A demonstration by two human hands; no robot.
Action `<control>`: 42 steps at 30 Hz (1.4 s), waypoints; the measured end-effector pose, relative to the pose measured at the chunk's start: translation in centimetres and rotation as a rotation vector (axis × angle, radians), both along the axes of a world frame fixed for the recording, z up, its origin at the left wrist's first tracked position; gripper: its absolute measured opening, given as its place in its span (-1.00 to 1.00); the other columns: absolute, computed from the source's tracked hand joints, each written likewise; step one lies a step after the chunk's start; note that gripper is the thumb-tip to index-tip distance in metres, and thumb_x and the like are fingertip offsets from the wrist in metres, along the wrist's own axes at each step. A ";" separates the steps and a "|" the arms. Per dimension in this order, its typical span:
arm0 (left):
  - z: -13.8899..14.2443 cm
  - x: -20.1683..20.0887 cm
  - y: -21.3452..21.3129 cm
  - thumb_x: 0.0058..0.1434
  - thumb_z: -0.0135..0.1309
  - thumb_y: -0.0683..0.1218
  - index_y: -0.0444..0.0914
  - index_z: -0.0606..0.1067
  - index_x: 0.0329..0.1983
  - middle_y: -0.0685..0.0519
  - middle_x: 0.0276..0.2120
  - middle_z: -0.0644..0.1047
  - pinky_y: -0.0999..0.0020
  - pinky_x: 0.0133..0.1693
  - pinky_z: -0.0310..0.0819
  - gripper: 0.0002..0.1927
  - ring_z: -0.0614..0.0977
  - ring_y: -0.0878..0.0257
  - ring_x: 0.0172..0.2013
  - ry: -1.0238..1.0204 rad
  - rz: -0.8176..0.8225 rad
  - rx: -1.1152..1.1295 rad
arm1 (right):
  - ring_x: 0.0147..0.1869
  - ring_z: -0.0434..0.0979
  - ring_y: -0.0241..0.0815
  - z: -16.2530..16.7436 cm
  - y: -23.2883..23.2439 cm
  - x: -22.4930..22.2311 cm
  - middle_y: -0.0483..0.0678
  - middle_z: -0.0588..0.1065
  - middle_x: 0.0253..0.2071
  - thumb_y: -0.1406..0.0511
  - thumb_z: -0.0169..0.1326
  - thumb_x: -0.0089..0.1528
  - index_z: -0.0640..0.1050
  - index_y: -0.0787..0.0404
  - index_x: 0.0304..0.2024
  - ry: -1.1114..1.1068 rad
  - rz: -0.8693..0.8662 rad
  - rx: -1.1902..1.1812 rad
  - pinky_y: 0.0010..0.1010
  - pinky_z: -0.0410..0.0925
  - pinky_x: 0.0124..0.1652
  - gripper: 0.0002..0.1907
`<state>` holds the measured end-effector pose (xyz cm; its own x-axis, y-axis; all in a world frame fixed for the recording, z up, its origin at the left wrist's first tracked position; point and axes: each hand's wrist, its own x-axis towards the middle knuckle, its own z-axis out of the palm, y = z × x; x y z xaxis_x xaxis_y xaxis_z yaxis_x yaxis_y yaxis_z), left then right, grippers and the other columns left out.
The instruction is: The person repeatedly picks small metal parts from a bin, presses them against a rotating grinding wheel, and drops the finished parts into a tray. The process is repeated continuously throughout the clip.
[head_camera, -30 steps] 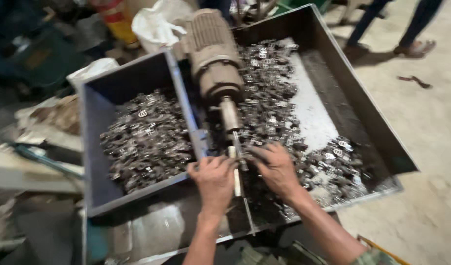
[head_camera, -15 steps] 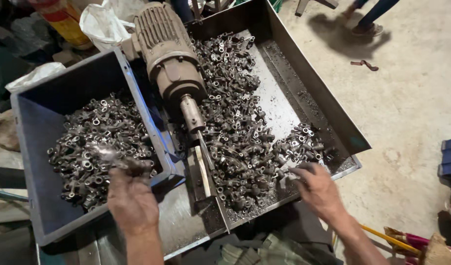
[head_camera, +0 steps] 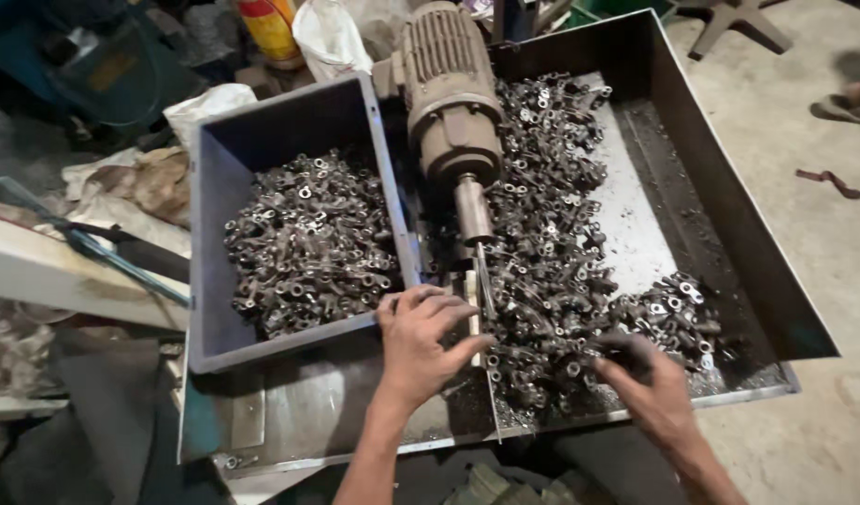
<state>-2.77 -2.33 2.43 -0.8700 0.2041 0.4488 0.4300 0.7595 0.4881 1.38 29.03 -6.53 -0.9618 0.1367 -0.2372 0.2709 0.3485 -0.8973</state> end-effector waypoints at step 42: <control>-0.7 0.0 0.4 -0.01 0.35 0.12 0.02 0.71 -0.31 0.25 -0.21 0.64 -0.12 0.21 -0.09 -0.78 0.46 0.14 0.10 -0.093 -0.016 -0.025 | -0.08 0.64 -0.23 1.1 -10.0 -4.7 0.01 0.64 -0.11 0.41 0.12 0.26 0.59 0.31 0.05 0.036 0.069 -0.720 -0.44 0.53 -0.07 -0.70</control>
<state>-2.82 -1.95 1.71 -0.9041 0.2289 0.3609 0.3963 0.7654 0.5071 -3.36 19.01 -5.47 -0.9715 -0.1027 -0.2137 0.2356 -0.3172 -0.9186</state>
